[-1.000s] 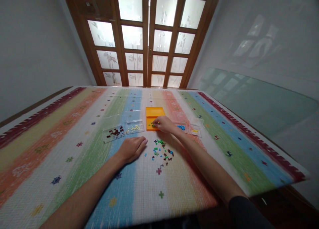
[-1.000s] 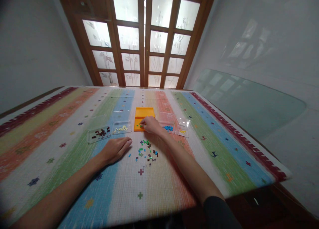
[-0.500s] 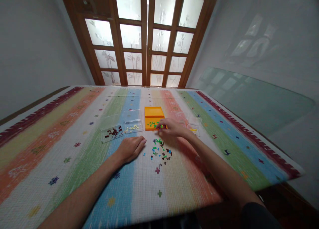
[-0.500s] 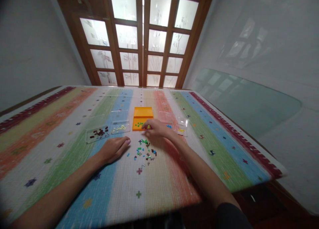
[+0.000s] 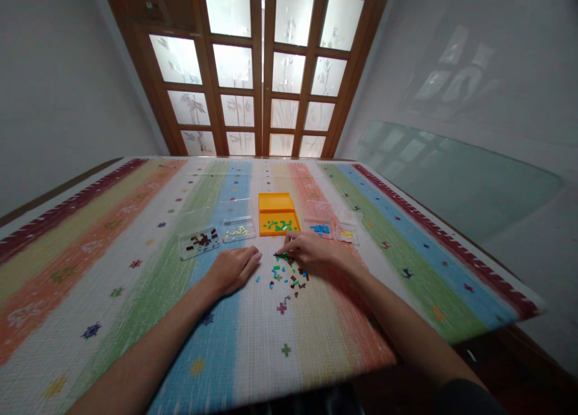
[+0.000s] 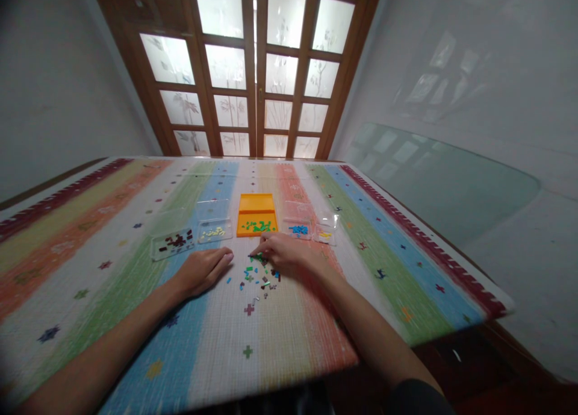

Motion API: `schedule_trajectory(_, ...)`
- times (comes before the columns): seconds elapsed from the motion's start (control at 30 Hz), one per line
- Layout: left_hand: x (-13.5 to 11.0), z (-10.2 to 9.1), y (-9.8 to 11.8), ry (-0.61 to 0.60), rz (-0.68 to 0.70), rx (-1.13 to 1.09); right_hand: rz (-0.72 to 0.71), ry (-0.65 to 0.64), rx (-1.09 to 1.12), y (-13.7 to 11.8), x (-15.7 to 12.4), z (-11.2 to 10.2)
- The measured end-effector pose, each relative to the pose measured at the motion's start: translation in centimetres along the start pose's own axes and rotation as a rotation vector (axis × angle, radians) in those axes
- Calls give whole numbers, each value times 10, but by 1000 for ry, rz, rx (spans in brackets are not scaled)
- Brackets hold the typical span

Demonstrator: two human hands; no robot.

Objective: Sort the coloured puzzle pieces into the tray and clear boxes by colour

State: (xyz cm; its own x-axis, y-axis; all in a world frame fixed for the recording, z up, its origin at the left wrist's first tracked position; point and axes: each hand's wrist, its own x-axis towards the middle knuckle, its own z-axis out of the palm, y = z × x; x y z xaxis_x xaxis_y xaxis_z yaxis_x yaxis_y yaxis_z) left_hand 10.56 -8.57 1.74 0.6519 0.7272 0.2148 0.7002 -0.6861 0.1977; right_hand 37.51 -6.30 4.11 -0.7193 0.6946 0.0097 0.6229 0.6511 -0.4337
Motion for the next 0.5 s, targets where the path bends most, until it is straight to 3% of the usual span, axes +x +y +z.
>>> schedule_trajectory(0.23, 0, 0, 0, -11, -5, -13, -38, -49, -14, -2, -3, -6)
schedule_trajectory(0.5, 0, 0, 0, -13, -5, -15, 34, -65, -166, -27, -7, -12)
